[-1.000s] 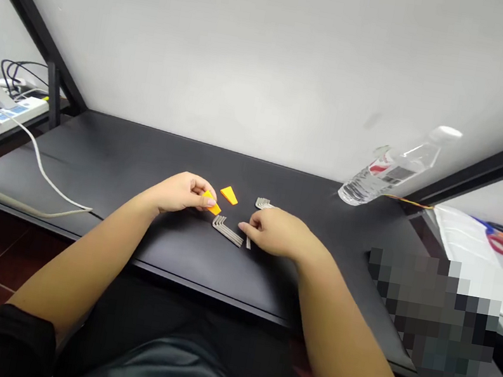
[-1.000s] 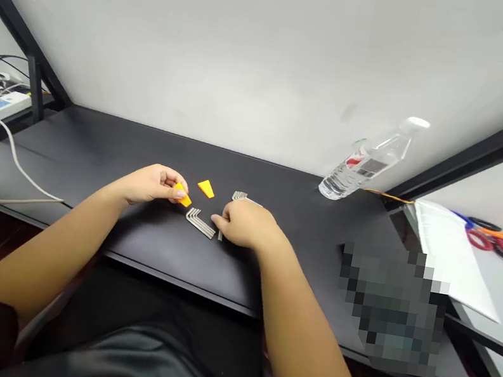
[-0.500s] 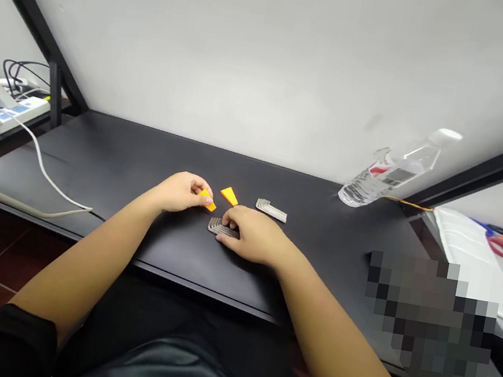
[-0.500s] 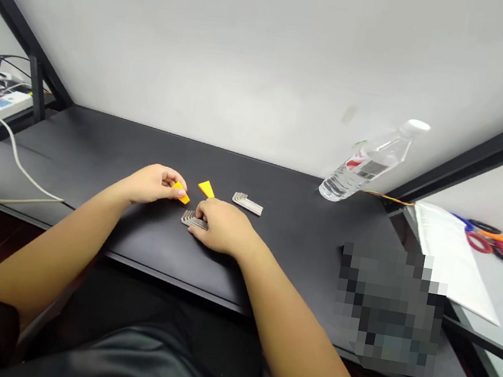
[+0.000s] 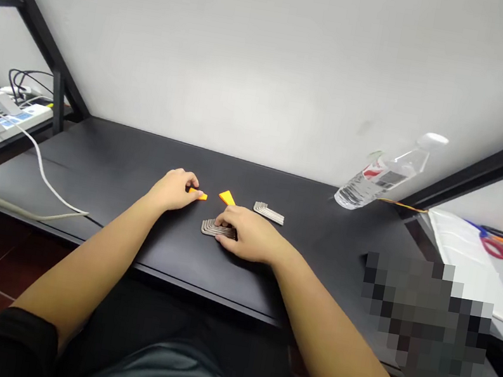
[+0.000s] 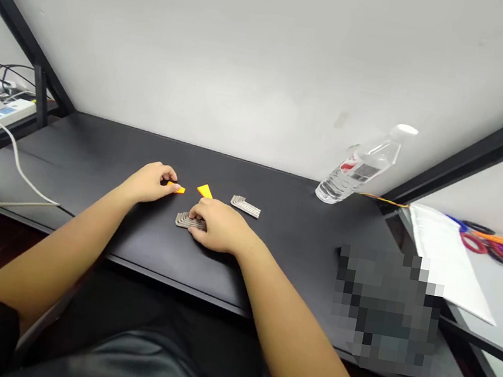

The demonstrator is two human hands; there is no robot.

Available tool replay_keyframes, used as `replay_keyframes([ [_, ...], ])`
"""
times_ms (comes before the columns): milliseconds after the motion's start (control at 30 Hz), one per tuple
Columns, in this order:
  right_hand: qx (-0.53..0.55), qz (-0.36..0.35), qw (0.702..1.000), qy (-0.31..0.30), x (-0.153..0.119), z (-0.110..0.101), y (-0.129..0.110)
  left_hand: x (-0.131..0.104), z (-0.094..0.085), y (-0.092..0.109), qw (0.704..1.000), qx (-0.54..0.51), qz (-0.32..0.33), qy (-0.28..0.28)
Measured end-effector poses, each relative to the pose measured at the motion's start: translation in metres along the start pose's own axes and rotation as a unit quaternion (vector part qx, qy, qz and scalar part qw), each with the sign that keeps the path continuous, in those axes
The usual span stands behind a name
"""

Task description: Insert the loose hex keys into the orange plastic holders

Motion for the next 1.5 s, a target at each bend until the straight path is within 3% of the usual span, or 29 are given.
replay_keyframes([
  [133,-0.005,-0.013,1.000,0.021,-0.001,-0.010,0.003,-0.001,0.002,0.007,1.000,0.004,0.024,-0.009],
  [233,0.001,-0.007,0.997,0.083,-0.003,-0.036,0.016,-0.006,0.006,0.031,0.993,0.029,0.114,-0.026],
  [333,-0.007,0.064,0.989,0.134,-0.006,-0.067,0.046,-0.007,0.014,0.061,0.973,0.066,0.210,-0.070],
  [467,-0.028,0.206,0.978,0.019,-0.015,-0.074,0.098,0.007,0.026,0.084,0.960,0.096,0.233,-0.126],
  [633,0.013,0.246,0.968,0.038,-0.035,-0.070,0.130,0.023,0.021,0.081,0.974,0.019,0.209,-0.087],
  [733,0.019,0.244,0.969,0.025,-0.040,-0.063,0.133,0.029,0.011,0.063,0.979,-0.063,0.182,-0.062],
  [833,0.010,0.241,0.970,0.009,-0.036,-0.058,0.132,0.033,0.005,0.046,0.989,-0.081,0.116,-0.032],
  [1033,-0.003,0.223,0.975,0.009,-0.031,-0.055,0.129,0.022,0.027,0.069,0.978,-0.035,0.193,-0.069],
  [1167,0.000,0.213,0.977,0.011,-0.031,-0.054,0.128,0.022,0.038,0.071,0.974,-0.021,0.210,-0.089],
  [1333,0.009,0.207,0.978,0.012,-0.033,-0.053,0.124,0.025,0.031,0.064,0.978,-0.025,0.181,-0.101],
  [1500,-0.026,0.149,0.987,0.046,-0.029,-0.061,0.106,0.023,0.023,0.063,0.980,-0.086,0.154,-0.094],
])
Point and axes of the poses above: each hand's wrist, its own x-axis towards the middle knuckle, its own z-axis out of the palm, y = z × x, the point moved 6 cm from there along x, towards the middle knuckle, and after that the axes turned 2 degrees about y, right-handed, at the moved point
